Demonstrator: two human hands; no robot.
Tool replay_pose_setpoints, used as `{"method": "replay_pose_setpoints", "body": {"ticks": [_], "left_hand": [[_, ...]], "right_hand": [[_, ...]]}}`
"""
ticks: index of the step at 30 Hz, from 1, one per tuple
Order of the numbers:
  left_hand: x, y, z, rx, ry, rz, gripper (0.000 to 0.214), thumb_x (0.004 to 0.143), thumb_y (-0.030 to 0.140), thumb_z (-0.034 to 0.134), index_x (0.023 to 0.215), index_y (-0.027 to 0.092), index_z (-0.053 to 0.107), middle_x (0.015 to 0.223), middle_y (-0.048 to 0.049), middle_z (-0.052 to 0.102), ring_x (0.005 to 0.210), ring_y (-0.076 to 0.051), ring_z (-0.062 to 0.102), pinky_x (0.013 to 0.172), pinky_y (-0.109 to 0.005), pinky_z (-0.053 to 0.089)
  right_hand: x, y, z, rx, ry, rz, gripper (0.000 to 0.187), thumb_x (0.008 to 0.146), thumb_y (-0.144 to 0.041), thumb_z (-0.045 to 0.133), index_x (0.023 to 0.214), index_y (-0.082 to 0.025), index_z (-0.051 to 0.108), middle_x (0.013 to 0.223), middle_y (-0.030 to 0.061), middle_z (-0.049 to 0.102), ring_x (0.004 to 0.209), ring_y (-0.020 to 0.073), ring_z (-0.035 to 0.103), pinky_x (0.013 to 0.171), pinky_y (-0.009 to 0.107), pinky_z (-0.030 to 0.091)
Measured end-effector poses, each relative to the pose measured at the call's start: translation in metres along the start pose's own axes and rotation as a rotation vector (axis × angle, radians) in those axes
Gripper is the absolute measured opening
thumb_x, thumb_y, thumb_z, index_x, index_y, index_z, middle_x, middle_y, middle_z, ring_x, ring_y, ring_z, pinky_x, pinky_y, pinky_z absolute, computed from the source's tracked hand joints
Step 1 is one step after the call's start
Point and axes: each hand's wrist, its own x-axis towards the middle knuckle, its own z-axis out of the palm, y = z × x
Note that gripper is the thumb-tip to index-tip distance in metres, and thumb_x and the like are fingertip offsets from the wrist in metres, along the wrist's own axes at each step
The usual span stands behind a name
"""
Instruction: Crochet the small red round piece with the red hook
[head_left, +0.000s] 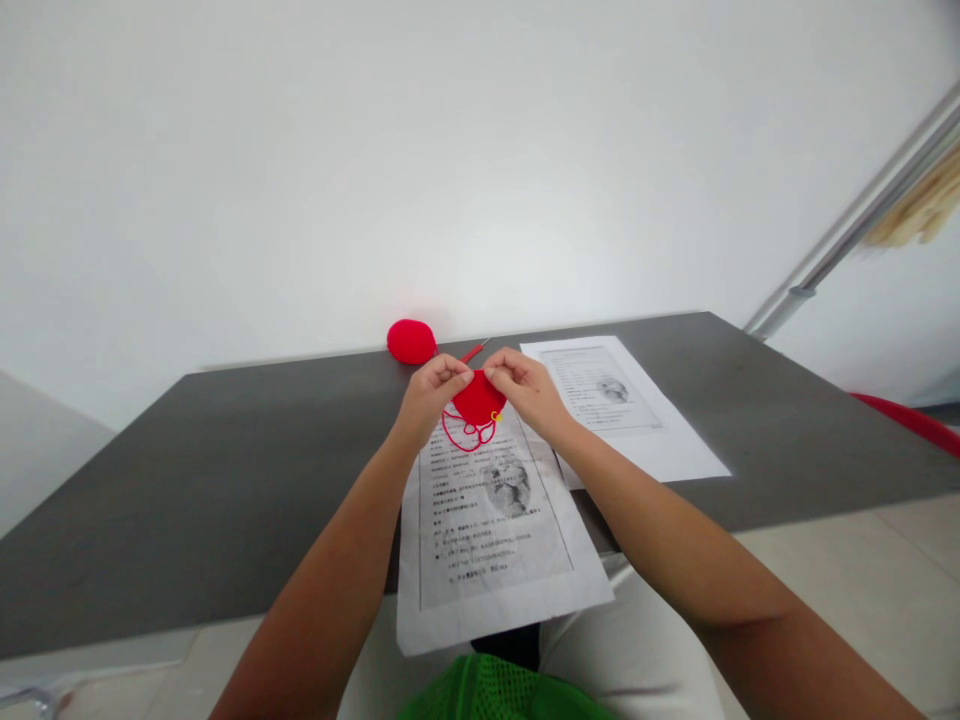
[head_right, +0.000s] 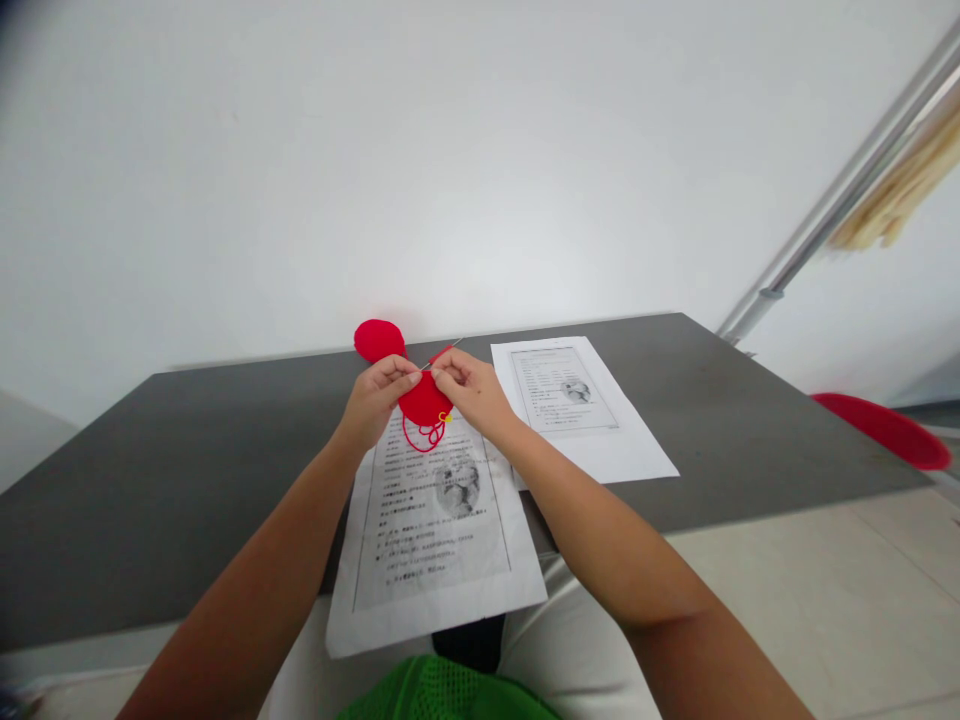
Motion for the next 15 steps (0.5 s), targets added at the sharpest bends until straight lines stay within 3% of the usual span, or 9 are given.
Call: {"method": "replay_pose_setpoints", "body": {"ticks": [9,15], "left_hand": [[-0.0008,0.0012,0.0020,0.021,0.004,-0.004,0.020,0.067,0.031,0.072,0.072,0.016,0.059,0.062,0.0030,0.060,0.056,-0.009,0.052,0.057,-0.022,0.040],[-0.0025,0.0058,0.0031,-0.006,-0.042,-0.108,0.028,0.064,0.032,0.074,0.081,0.016,0.059,0.067,0.0019,0.063,0.059,-0.010,0.056,0.059,-0.022,0.042]], "right_hand": [[-0.0001,-0.0018,0.0003,-0.033,0.009,-0.005,0.010,0.075,-0.027,0.052,0.069,-0.019,0.050,0.053,-0.0064,0.042,0.049,0.0087,0.038,0.049,0.023,0.030],[0.0004,0.0045,-0.0020,-0.128,0.090,-0.063,0.009,0.077,-0.025,0.050,0.070,-0.019,0.051,0.054,-0.0056,0.044,0.050,0.0096,0.040,0.051,0.024,0.032]]}}
